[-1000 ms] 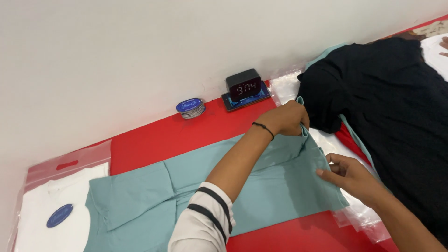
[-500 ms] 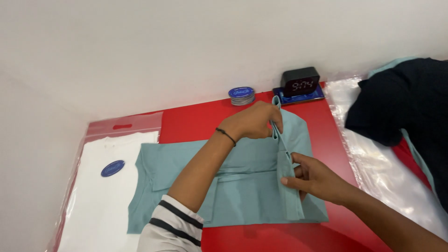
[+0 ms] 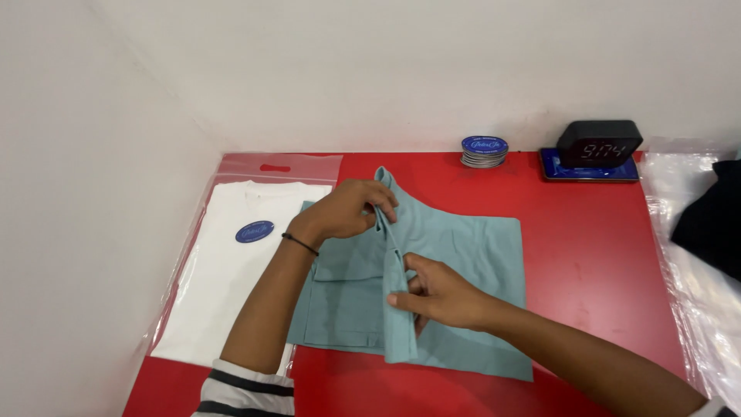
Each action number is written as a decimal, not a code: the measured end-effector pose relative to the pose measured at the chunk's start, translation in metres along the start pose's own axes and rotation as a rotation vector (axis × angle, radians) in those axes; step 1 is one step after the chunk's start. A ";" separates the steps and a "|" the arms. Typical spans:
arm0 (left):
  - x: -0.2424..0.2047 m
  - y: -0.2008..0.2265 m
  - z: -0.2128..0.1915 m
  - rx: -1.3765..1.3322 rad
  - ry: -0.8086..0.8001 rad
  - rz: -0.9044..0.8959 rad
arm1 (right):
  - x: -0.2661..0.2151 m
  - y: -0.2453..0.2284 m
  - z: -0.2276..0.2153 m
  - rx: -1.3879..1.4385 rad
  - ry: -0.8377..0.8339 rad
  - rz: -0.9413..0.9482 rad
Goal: A person briefly irons and then meticulously folds a light blue t-shirt on a red table, smoothing out every wrinkle.
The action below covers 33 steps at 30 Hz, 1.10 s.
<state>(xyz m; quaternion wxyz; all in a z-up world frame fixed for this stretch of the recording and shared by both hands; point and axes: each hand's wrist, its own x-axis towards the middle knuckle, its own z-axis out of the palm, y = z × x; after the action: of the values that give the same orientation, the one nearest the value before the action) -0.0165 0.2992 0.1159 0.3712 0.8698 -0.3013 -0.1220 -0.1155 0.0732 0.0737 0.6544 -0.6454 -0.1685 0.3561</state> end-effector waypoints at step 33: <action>-0.088 -0.151 0.006 0.399 0.370 -0.397 | 0.057 0.046 0.056 -0.692 -0.106 -0.456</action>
<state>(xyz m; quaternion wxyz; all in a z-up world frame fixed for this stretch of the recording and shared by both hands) -0.0229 0.4313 0.0024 0.2109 0.9745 -0.0712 0.0294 -0.1256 0.1489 0.0221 0.4516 -0.7541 -0.4503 0.1570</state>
